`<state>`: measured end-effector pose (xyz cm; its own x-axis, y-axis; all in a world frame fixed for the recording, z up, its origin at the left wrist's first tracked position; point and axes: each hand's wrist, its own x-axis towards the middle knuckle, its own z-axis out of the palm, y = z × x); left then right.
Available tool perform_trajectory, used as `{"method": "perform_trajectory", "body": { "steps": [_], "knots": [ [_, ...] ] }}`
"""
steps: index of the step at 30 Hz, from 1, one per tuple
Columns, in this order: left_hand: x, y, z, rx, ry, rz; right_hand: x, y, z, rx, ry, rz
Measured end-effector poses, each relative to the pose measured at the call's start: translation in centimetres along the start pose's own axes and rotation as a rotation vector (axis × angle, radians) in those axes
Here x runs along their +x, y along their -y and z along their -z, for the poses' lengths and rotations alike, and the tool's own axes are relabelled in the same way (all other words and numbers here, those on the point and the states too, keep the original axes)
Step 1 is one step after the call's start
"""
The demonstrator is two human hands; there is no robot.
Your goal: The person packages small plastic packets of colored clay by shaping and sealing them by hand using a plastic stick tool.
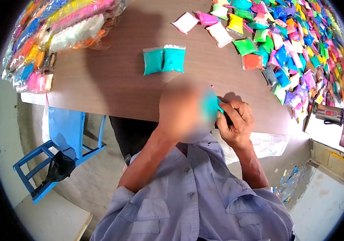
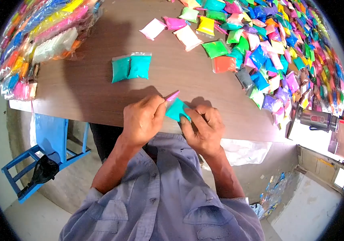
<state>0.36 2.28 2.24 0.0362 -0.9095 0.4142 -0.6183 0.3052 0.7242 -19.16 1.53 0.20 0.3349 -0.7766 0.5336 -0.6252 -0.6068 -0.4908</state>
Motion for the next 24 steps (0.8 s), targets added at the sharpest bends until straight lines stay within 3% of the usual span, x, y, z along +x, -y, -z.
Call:
{"method": "perform_trajectory", "body": {
  "steps": [8,19,22,24],
  "knots": [
    [-3.3,-1.0,-0.7,-0.044,0.064,0.014,-0.3,-0.1,-0.4,-0.006,-0.020,-0.044],
    [-3.1,-0.7,0.7,0.075,-0.037,0.038,-0.5,-0.1,-0.7,0.026,-0.039,-0.079],
    [-3.9,-0.5,0.1,-0.002,0.033,-0.054,-0.2,0.1,-0.5,0.021,-0.033,-0.078],
    [-3.7,-0.4,0.3,0.122,0.054,-0.023,-0.1,0.2,-0.5,0.031,-0.032,-0.085]
  ]
}}
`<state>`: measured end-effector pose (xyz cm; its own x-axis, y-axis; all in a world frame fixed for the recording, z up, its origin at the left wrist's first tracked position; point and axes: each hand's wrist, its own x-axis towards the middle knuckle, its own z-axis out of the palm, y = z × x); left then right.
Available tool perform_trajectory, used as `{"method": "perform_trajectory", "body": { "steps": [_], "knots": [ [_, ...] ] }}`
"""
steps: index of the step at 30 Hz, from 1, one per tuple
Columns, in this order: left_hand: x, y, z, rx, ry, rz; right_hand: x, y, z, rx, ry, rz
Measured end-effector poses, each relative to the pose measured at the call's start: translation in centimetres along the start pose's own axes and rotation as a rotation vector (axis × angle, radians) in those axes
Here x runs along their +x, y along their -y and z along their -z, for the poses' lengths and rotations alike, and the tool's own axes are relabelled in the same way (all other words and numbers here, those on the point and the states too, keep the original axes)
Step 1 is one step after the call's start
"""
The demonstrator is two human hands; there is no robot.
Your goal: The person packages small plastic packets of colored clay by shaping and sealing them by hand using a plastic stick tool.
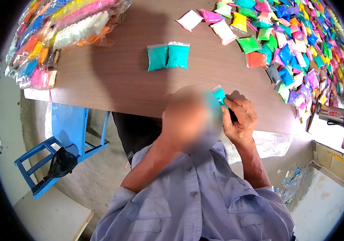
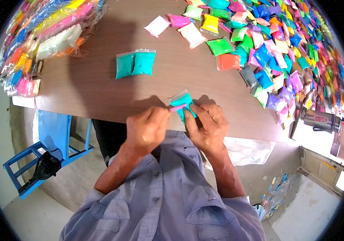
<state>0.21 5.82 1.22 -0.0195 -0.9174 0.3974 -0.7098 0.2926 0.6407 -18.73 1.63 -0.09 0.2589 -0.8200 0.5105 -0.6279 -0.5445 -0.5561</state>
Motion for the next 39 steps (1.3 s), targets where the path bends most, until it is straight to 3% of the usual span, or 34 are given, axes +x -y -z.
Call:
{"method": "perform_trajectory", "body": {
  "steps": [6,8,10,12,14,20,22,28,33,39],
  "knots": [
    [0.8,0.8,0.8,0.049,-0.099,0.041,0.0,-0.5,-0.3,0.031,-0.021,0.023],
    [-0.5,0.7,0.3,-0.035,0.006,0.088,-0.3,-0.6,-0.3,0.040,-0.016,0.019],
    [-1.3,0.3,-0.3,0.102,0.136,-0.102,-0.3,-0.6,-0.3,0.024,-0.014,0.003],
    [-1.4,0.3,-0.6,0.048,0.139,-0.033,-0.2,-0.5,-0.2,0.022,-0.009,0.003],
    [-1.1,1.3,-0.1,0.085,0.067,0.076,-0.2,-0.5,-0.2,0.019,-0.005,0.003],
    [-1.4,2.7,2.6,0.108,-0.073,0.130,0.0,0.4,0.6,0.004,0.052,-0.045],
    [-1.9,2.9,3.3,0.105,-0.129,0.137,0.5,0.4,1.2,-0.058,0.062,0.117],
    [-2.6,6.4,6.9,0.152,-0.321,0.212,0.8,1.4,1.4,-0.140,0.445,0.186],
    [-0.5,11.2,10.6,0.106,-0.519,0.492,1.5,2.3,1.4,-0.196,0.476,0.213],
    [1.4,15.5,11.5,0.113,-0.549,0.435,1.5,3.0,1.7,-0.191,0.502,0.196]
  ]
}}
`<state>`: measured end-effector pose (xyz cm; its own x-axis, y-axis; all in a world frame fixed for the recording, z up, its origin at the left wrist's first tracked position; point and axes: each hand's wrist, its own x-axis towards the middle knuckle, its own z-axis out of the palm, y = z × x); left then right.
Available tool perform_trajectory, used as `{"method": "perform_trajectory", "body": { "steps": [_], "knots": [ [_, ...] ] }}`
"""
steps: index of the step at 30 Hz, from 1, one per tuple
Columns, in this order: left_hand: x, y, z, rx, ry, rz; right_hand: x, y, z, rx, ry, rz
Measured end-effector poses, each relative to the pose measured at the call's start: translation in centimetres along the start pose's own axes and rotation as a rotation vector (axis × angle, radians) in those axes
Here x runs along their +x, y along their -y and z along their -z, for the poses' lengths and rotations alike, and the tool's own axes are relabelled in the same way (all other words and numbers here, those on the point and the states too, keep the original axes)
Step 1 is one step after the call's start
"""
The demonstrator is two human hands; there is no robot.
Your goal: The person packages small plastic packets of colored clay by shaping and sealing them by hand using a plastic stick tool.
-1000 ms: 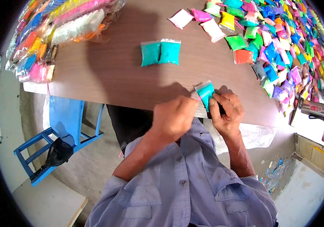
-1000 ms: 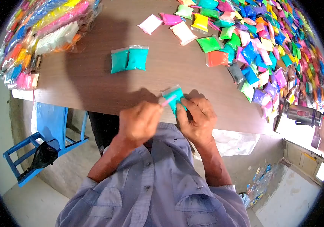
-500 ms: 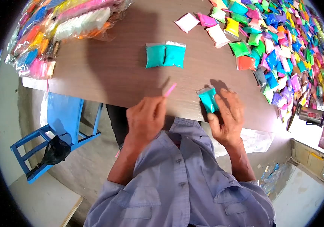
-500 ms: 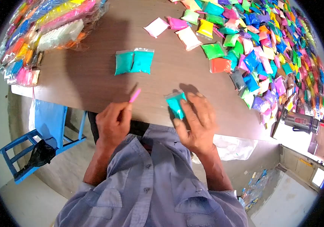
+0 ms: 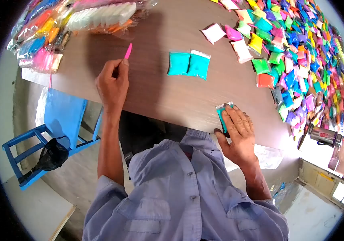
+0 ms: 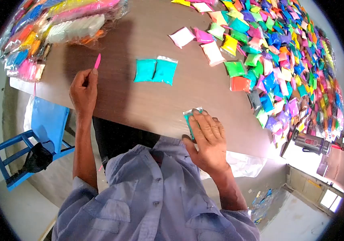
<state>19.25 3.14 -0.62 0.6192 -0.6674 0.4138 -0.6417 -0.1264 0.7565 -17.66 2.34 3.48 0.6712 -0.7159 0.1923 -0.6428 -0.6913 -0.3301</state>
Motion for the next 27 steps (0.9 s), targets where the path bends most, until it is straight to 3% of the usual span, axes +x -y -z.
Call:
{"method": "perform_trajectory", "body": {
  "steps": [5,9,11,16,27],
  "knots": [
    [-0.1,0.1,0.1,-0.055,0.024,0.037,-0.1,-0.7,0.6,0.062,-0.002,-0.013],
    [0.2,0.2,0.5,-0.123,0.046,0.107,-0.1,-1.5,-0.1,0.104,-0.128,0.014],
    [0.1,0.6,0.3,-0.222,0.074,0.191,0.3,-1.1,0.0,0.224,-0.183,-0.185],
    [0.1,0.5,0.4,-0.216,0.053,0.163,4.5,-0.9,-1.3,0.293,-0.348,-0.261],
    [0.3,0.6,0.9,-0.286,0.067,0.220,10.6,-0.2,-4.0,0.033,-0.301,-0.082]
  ]
}}
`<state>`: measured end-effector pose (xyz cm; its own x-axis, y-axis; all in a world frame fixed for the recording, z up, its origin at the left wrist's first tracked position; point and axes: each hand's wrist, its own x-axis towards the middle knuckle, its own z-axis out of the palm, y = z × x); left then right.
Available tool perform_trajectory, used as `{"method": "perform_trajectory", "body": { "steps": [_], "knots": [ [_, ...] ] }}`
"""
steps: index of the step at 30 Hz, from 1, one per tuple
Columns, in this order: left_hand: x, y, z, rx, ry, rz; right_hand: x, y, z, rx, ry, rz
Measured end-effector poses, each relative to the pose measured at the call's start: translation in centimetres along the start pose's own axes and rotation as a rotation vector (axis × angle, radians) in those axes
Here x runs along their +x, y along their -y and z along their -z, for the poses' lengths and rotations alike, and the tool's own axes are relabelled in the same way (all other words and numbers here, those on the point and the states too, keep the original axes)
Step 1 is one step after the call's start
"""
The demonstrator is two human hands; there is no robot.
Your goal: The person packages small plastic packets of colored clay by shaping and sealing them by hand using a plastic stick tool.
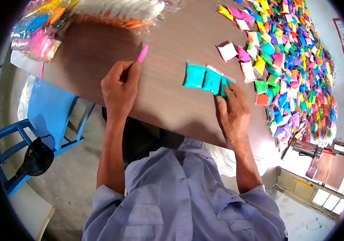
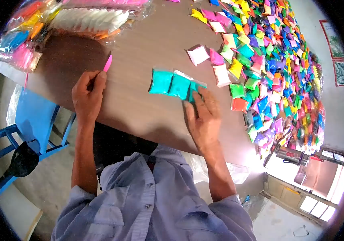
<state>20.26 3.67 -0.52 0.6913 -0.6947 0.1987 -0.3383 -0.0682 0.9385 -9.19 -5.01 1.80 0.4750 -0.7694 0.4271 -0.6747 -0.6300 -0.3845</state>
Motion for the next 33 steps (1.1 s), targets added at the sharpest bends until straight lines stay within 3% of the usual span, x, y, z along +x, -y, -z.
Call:
{"method": "perform_trajectory", "body": {
  "steps": [15,18,28,33],
  "knots": [
    [0.1,0.1,0.1,-0.018,0.003,0.004,2.0,1.9,-1.8,-0.081,0.077,0.209],
    [0.2,-0.3,0.2,0.007,0.025,0.055,2.6,2.0,-3.0,-0.077,0.009,0.254],
    [0.0,-0.1,0.1,0.006,0.005,-0.016,5.6,3.4,-5.5,-0.021,-0.031,0.304],
    [-0.1,-0.9,0.1,0.039,-0.001,0.096,4.6,3.0,-3.4,0.062,-0.018,0.252]
  ]
}}
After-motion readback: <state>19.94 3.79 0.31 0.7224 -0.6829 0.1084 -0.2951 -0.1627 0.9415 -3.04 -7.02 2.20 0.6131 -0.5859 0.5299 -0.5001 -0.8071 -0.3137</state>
